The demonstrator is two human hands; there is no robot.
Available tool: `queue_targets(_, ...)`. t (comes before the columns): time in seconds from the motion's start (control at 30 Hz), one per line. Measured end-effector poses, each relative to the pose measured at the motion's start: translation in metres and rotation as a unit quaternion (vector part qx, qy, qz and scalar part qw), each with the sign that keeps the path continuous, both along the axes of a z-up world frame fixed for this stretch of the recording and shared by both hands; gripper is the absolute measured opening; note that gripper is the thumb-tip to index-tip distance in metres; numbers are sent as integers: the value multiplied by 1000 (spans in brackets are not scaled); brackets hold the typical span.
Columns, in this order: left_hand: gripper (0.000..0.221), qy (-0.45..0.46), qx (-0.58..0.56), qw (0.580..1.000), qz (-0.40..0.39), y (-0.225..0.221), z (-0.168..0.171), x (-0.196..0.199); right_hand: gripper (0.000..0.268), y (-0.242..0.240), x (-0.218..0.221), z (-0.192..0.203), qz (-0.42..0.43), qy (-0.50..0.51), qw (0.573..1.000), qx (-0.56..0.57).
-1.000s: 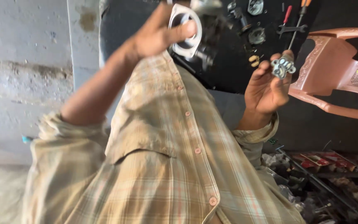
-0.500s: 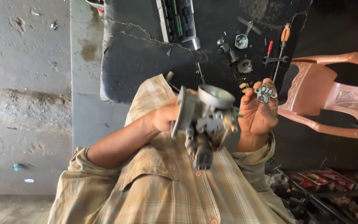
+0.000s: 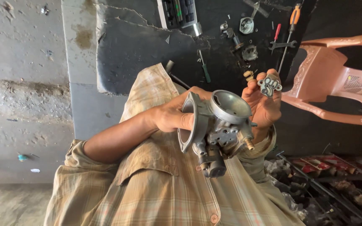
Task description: Disassembling and inspecting the internal components of a motorcycle carburetor using hand tools.
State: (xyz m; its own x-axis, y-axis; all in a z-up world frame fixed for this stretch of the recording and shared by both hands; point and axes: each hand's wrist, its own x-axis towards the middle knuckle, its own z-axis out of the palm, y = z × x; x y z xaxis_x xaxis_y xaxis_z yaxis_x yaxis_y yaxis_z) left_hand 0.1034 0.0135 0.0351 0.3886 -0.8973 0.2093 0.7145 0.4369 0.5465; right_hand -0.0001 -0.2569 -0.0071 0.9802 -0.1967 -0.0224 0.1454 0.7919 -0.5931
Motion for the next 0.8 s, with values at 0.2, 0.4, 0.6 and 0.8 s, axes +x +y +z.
queue_targets(0.2,78,-16,2,1000,4,-1,2,-2,59,2,1,1,3,-8,1000,1)
queue_targets(0.4,77,12,-26,999,-18,-1,8,-1,55,4,2,3,0,-18,1000,14)
queue_targets(0.6,79,22,-4,1000,4,1,2,-6,57,-1,2,-4,15,-19,1000,15)
queue_targets(0.8,86,-20,21,1000,-5,0,7,-4,61,-8,3,-7,39,-14,999,11)
